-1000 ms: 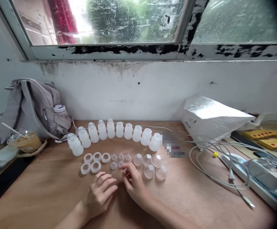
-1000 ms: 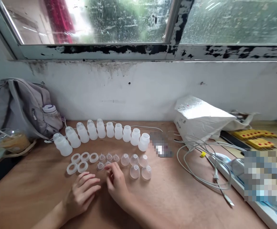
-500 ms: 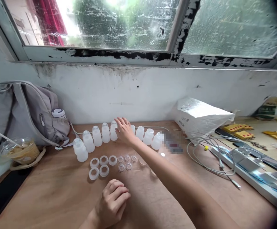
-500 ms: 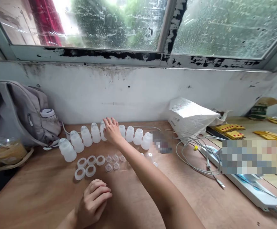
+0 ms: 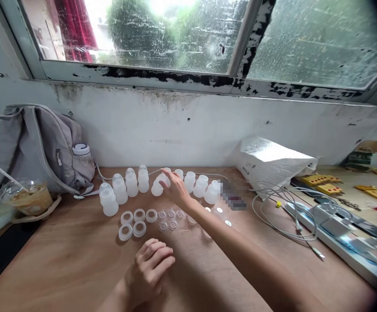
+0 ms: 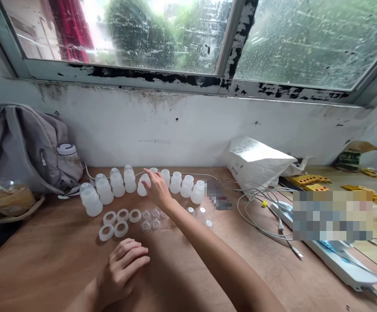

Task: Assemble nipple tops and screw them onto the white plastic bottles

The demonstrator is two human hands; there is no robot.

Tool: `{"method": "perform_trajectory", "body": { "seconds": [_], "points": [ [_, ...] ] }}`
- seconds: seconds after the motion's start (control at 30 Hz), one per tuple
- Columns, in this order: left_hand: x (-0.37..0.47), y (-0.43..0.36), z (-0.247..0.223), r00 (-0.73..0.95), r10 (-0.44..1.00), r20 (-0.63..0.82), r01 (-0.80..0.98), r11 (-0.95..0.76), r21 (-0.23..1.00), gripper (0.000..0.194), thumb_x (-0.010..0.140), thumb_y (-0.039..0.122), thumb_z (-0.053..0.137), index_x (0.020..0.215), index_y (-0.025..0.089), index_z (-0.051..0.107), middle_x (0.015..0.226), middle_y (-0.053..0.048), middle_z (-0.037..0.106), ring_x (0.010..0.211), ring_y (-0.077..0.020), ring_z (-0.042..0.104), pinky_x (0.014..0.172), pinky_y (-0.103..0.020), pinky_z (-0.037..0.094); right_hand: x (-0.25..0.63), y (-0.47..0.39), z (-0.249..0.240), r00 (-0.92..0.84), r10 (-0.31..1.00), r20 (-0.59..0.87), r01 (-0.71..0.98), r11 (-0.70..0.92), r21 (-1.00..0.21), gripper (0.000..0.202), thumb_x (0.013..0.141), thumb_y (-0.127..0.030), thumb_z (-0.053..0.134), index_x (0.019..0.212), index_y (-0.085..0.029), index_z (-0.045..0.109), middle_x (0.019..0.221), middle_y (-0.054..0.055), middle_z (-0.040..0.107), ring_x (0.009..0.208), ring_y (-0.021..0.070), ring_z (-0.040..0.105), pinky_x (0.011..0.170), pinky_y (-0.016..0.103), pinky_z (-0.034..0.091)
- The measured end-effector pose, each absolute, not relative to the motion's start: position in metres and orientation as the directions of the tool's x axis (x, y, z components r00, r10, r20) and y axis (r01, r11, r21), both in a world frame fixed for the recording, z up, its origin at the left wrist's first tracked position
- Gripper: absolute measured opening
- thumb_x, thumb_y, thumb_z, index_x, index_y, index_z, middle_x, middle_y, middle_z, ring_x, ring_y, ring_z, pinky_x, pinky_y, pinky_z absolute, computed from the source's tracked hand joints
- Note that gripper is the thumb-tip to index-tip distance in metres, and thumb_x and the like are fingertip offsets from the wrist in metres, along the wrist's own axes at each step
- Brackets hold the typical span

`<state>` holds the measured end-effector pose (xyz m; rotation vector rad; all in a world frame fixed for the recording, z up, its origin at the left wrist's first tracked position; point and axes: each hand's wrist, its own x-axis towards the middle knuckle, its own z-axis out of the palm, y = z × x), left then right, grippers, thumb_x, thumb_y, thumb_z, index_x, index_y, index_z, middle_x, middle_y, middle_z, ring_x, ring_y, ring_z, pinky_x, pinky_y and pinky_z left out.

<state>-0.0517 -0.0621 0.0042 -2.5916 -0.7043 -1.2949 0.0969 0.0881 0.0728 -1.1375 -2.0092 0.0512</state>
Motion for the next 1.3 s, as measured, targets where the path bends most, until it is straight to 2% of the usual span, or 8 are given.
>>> {"method": "perform_trajectory", "body": {
  "seconds": [0.1,0.23,0.4,0.57,0.8,1.0,1.13,1.3],
  "points": [
    [-0.057,-0.061,0.006,0.435,0.368,0.821,0.641,-0.767,0.004,0.032,0.075,0.005,0.051,0.104,0.018,0.056,0.106,-0.010,0.055,0.104,-0.0224,0.050,0.089,-0.037,0.042,0.118,0.045,0.078,-0.139,0.754,0.642,0.503,0.612,-0.611,0.027,0.084,-0.024,0.049,0.111,-0.022,0.050,0.107,0.007,0.059,0.087,0.0186,0.056,0.077,0.034,0.048],
    [-0.062,-0.058,0.006,0.285,0.409,0.867,0.785,-0.619,0.034,0.045,0.069,0.016,0.067,0.109,0.019,0.047,0.118,-0.015,0.044,0.110,-0.0296,0.046,0.088,-0.044,0.043,0.139,-0.025,0.066,0.000,0.914,0.406,0.130,0.402,-0.906,0.023,0.082,-0.031,0.054,0.103,-0.022,0.051,0.093,0.004,0.059,0.077,0.0157,0.058,0.066,0.029,0.051],
    [-0.063,-0.059,0.005,0.354,0.598,0.719,0.642,-0.714,0.278,0.052,0.071,0.030,0.065,0.114,0.017,0.038,0.105,-0.013,0.054,0.090,-0.0217,0.059,0.074,-0.030,0.051,0.148,-0.070,0.026,-0.088,0.994,0.069,-0.262,0.044,-0.964,0.023,0.083,-0.036,0.053,0.100,-0.024,0.046,0.086,0.002,0.058,0.073,0.0150,0.059,0.058,0.028,0.053],
    [-0.058,-0.066,0.006,0.439,0.763,0.474,0.512,-0.646,0.565,0.046,0.067,0.032,0.065,0.104,0.022,0.039,0.090,-0.004,0.060,0.070,-0.0149,0.061,0.059,-0.022,0.050,0.156,-0.065,0.011,-0.352,0.923,-0.153,-0.105,-0.201,-0.974,0.041,0.072,-0.042,0.063,0.099,-0.017,0.047,0.061,-0.001,0.058,0.045,0.0126,0.057,0.037,0.022,0.046],
    [-0.051,-0.071,0.019,0.344,0.921,0.182,0.450,-0.332,0.829,0.032,0.064,0.039,0.063,0.080,0.020,0.042,0.058,0.003,0.055,0.045,-0.0111,0.051,0.042,-0.020,0.037,0.160,-0.062,0.020,-0.404,0.901,-0.158,-0.034,-0.187,-0.982,0.038,0.071,-0.045,0.063,0.090,-0.015,0.051,0.060,-0.002,0.057,0.041,0.0095,0.055,0.037,0.019,0.043],
    [-0.050,-0.068,0.016,0.312,0.950,-0.024,0.257,-0.060,0.965,0.036,0.065,0.050,0.058,0.075,0.019,0.043,0.055,0.004,0.050,0.039,-0.0076,0.043,0.036,-0.018,0.031,0.170,-0.062,0.035,-0.425,0.903,0.064,0.202,0.164,-0.966,0.029,0.077,-0.036,0.059,0.099,-0.018,0.053,0.078,0.003,0.059,0.058,0.0120,0.058,0.050,0.023,0.047],
    [-0.054,-0.061,0.008,0.274,0.951,-0.146,0.067,0.133,0.989,0.040,0.069,0.057,0.050,0.073,0.018,0.041,0.045,0.007,0.042,0.029,-0.0041,0.031,0.028,-0.014,0.017,0.187,-0.053,0.047,-0.341,0.836,0.430,0.413,0.544,-0.731,0.029,0.078,-0.023,0.057,0.106,-0.020,0.051,0.102,0.008,0.054,0.094,0.0203,0.054,0.077,0.031,0.046],
    [-0.056,-0.057,0.009,0.192,0.975,-0.112,0.015,0.111,0.994,0.036,0.073,0.052,0.051,0.077,0.018,0.042,0.041,0.008,0.039,0.034,-0.0052,0.032,0.032,-0.014,0.020,0.204,-0.044,0.045,-0.276,0.809,0.518,0.583,0.570,-0.579,0.038,0.079,-0.014,0.046,0.116,-0.020,0.040,0.106,0.011,0.049,0.093,0.0200,0.052,0.076,0.032,0.046]
  ]
}}
